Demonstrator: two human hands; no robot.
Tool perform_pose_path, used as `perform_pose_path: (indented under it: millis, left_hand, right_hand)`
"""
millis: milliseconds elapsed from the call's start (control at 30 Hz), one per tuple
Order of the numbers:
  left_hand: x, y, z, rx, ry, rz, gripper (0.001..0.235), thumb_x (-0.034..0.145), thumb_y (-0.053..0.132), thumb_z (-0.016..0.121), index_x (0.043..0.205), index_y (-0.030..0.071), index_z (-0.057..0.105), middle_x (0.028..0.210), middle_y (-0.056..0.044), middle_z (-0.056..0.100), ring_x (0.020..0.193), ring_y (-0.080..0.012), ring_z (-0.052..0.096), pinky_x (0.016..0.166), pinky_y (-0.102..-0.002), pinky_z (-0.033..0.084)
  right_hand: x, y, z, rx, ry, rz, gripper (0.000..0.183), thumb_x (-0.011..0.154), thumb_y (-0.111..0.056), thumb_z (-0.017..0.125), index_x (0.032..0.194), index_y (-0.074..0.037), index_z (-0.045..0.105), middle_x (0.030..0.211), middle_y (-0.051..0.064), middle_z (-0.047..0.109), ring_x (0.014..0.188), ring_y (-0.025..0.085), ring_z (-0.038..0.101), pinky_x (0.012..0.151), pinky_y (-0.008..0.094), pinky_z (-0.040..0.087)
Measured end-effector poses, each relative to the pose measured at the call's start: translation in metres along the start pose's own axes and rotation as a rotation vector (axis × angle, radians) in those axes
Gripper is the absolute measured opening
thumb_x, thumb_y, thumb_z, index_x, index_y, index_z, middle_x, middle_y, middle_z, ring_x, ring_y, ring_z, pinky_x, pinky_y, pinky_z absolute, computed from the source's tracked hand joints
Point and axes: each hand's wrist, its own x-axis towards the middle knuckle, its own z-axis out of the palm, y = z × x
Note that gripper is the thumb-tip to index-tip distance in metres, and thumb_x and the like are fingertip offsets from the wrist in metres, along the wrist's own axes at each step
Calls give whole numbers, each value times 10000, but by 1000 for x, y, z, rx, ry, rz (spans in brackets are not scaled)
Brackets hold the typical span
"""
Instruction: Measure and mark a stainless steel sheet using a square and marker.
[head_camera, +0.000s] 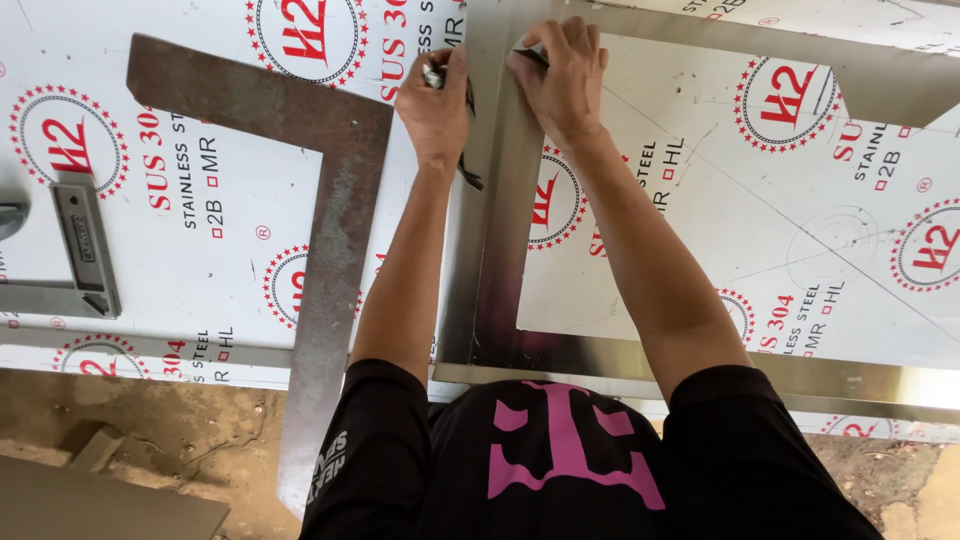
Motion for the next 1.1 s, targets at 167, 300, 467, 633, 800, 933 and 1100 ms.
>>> perform_pose_path:
  millis: [167,300,467,633,800,933,1100]
  left_hand:
    - [4,-6,-3,-207,0,-119,282,948,280,749,905,2,767,656,25,667,588,-25,527,530,-218,448]
    - [3,-6,-7,-267,-1,-135,291,948,282,758,890,-3,753,648,39,636,580,-27,492,524,-217,425]
    - [3,-13,-7,-334,-6,-159,307,947,294,773,876,-3,738,652,65,590,593,-27,442,525,-216,385]
    - [3,-11,-9,-340,-12,-178,320,943,312,776,872,2,735,640,68,569,585,-29,412,520,-221,364]
    - [4,-13,-9,-342,-17,-165,329,942,331,773,874,11,741,636,72,584,582,-27,430,524,-222,385]
    - [4,-15,-8,-368,-15,-166,342,938,339,780,875,6,737,646,71,583,591,-29,424,531,-222,380]
    - [4,-16,-11,-367,-26,-182,354,932,348,781,869,2,733,642,66,578,587,-32,417,524,-223,370]
  right_hand:
    - [-1,1,4,-34,-32,-4,244,886,-176,867,1031,-206,674,1000,-7,583,1020,248,527,830,438,365]
    - [2,-8,-1,-31,-46,-7,251,882,-202,881,1032,-199,679,992,-4,578,1014,259,518,827,446,360]
    - [1,-6,5,-42,-54,39,232,874,-192,872,1008,-200,683,996,-16,592,1001,243,529,814,442,354]
    - [-1,-2,5,-44,-56,23,211,894,-182,864,1016,-205,694,1003,-23,593,1003,232,528,836,431,362]
    - [4,-19,-8,-11,-69,30,170,916,-169,852,1011,-214,718,1013,-22,587,1013,232,526,843,430,358]
    - [3,-20,-2,-29,-78,-30,133,891,-166,836,940,-199,717,1009,11,578,1029,257,501,851,439,349]
    - [-1,-1,15,-69,-101,-84,91,980,-103,754,985,-111,663,1061,71,574,1054,297,480,878,449,350]
